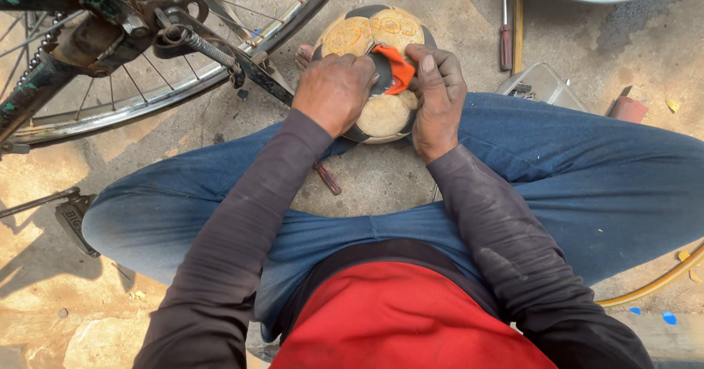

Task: The person sits on the floor and uses a blade to cut open a worn soccer ball. They then pull out the orange inner bladder from the torn outer shell and inspect it.

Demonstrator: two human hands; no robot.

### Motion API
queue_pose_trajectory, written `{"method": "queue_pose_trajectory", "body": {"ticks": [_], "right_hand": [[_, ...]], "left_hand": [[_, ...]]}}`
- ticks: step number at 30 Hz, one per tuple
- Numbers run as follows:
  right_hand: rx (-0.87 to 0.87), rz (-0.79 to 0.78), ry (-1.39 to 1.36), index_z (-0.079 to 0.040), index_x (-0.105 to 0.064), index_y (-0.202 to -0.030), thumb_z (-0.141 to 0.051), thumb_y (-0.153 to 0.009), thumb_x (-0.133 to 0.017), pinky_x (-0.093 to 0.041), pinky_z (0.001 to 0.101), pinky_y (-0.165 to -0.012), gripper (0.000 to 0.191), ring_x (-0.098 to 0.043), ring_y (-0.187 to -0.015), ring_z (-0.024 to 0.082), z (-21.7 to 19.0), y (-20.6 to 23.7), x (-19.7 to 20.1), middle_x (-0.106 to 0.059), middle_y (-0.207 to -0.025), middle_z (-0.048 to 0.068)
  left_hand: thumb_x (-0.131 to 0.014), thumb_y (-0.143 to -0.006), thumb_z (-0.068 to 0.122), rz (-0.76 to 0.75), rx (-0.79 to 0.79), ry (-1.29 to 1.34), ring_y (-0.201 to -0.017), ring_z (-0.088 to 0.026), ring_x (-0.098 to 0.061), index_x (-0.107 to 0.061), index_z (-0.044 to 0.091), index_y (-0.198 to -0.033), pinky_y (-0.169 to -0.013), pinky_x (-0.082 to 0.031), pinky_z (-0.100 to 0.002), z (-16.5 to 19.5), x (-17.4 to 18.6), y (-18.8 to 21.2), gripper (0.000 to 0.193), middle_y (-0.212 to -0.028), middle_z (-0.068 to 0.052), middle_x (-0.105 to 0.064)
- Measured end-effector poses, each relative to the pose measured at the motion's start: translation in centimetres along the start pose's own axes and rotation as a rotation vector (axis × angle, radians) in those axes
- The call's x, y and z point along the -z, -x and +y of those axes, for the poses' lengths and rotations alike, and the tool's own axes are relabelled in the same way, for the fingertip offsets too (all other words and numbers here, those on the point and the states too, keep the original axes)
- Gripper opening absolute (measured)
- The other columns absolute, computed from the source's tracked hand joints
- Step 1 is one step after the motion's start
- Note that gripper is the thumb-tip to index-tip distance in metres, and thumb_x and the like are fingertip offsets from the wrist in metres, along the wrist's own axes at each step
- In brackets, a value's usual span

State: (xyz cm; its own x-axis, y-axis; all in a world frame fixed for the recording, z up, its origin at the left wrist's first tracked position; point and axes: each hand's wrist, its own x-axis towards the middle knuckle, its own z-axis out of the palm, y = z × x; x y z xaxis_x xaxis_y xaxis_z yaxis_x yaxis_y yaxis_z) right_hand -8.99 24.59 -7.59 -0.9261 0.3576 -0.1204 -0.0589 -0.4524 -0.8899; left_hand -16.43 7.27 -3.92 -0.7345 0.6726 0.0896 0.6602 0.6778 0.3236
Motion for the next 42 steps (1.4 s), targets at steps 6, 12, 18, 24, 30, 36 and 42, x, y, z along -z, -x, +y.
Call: {"method": "queue_pose_trajectory", "body": {"ticks": [6, 12, 18, 24, 30, 36, 42], "right_hand": [[-0.102, -0.009, 0.122, 0.0, -0.065, -0.12, -0.03, -0.106, -0.063, -0.056, 0.0281, -0.092, 0.033, -0.066, -0.095, 0.012, 0.9, -0.2, -0.1, -0.071, -0.108, 0.009], [-0.082, -0.027, 0.14, 0.0, -0.063, -0.12, -0.024, -0.107, -0.062, -0.058, 0.0294, -0.095, 0.027, -0.069, -0.101, 0.013, 1.1, -1.0, 0.1, -0.071, -0.11, 0.008], [-0.023, -0.056, 0.174, -0.001, -0.062, -0.122, -0.016, -0.108, -0.063, -0.059, 0.0294, -0.099, 0.021, -0.069, -0.104, 0.013, 0.7, -1.7, 0.2, -0.066, -0.123, 0.009], [0.354, -0.231, 0.991, -0.004, -0.065, -0.116, -0.003, -0.091, -0.074, -0.053, 0.0365, -0.103, 0.026, -0.06, -0.118, 0.025, 0.2, -1.0, -0.7, -0.054, -0.142, 0.012], [0.47, -0.309, 1.197, -0.006, -0.069, -0.114, 0.0, -0.086, -0.075, -0.048, 0.042, -0.105, 0.029, -0.054, -0.12, 0.032, 0.5, -1.4, -1.0, -0.055, -0.133, 0.013], [0.447, -0.482, 1.44, -0.006, -0.072, -0.113, -0.014, -0.082, -0.077, -0.048, 0.0477, -0.085, 0.033, -0.06, -0.101, 0.035, 1.0, -3.0, -2.6, -0.064, -0.104, 0.012], [0.474, -0.649, 1.597, -0.007, -0.073, -0.093, -0.02, -0.087, -0.075, -0.051, 0.0474, -0.08, 0.014, -0.064, -0.092, 0.035, 0.7, -4.9, -4.2, -0.065, -0.094, 0.012]], "left_hand": [[-0.059, -0.091, 0.018, -0.108, 0.064, -0.2, -0.08, -0.03, -0.07, -0.067, 0.01, -0.09, -0.073, -0.054, -0.044, -1.5, -5.5, 0.1, 0.011, -0.085, -0.012, -0.071], [-0.065, -0.097, 0.023, 0.028, 0.111, -0.137, -0.078, -0.03, -0.068, -0.066, 0.006, -0.09, -0.074, -0.053, -0.045, -1.5, -6.7, 1.0, 0.019, -0.081, -0.012, -0.069], [-0.073, -0.095, 0.033, 0.007, 0.208, 0.098, -0.123, -0.034, -0.057, -0.058, 0.003, -0.133, -0.107, -0.048, -0.046, -0.3, -3.7, 1.7, 0.05, -0.13, -0.018, -0.056], [-0.087, -0.066, 0.079, -0.328, 0.239, -0.134, -0.154, -0.043, -0.015, -0.028, 0.008, -0.16, -0.121, -0.017, -0.067, -1.8, -1.5, -0.2, 0.132, -0.166, -0.015, -0.008], [-0.095, -0.051, 0.066, -0.369, 0.293, 0.225, -0.146, -0.05, -0.03, -0.027, 0.014, -0.162, -0.117, -0.035, -0.054, -5.0, -1.5, -1.3, 0.14, -0.17, -0.017, -0.003], [-0.098, -0.048, 0.059, -0.417, 0.319, 0.249, -0.141, -0.055, -0.036, -0.031, 0.018, -0.161, -0.116, -0.039, -0.054, -6.1, -3.1, -1.5, 0.138, -0.167, -0.022, -0.005], [-0.101, -0.038, 0.061, -0.404, 0.345, 0.356, -0.145, -0.052, -0.029, -0.011, 0.021, -0.161, -0.116, -0.029, -0.055, -6.3, -2.9, -0.1, 0.157, -0.166, -0.02, 0.0]]}}
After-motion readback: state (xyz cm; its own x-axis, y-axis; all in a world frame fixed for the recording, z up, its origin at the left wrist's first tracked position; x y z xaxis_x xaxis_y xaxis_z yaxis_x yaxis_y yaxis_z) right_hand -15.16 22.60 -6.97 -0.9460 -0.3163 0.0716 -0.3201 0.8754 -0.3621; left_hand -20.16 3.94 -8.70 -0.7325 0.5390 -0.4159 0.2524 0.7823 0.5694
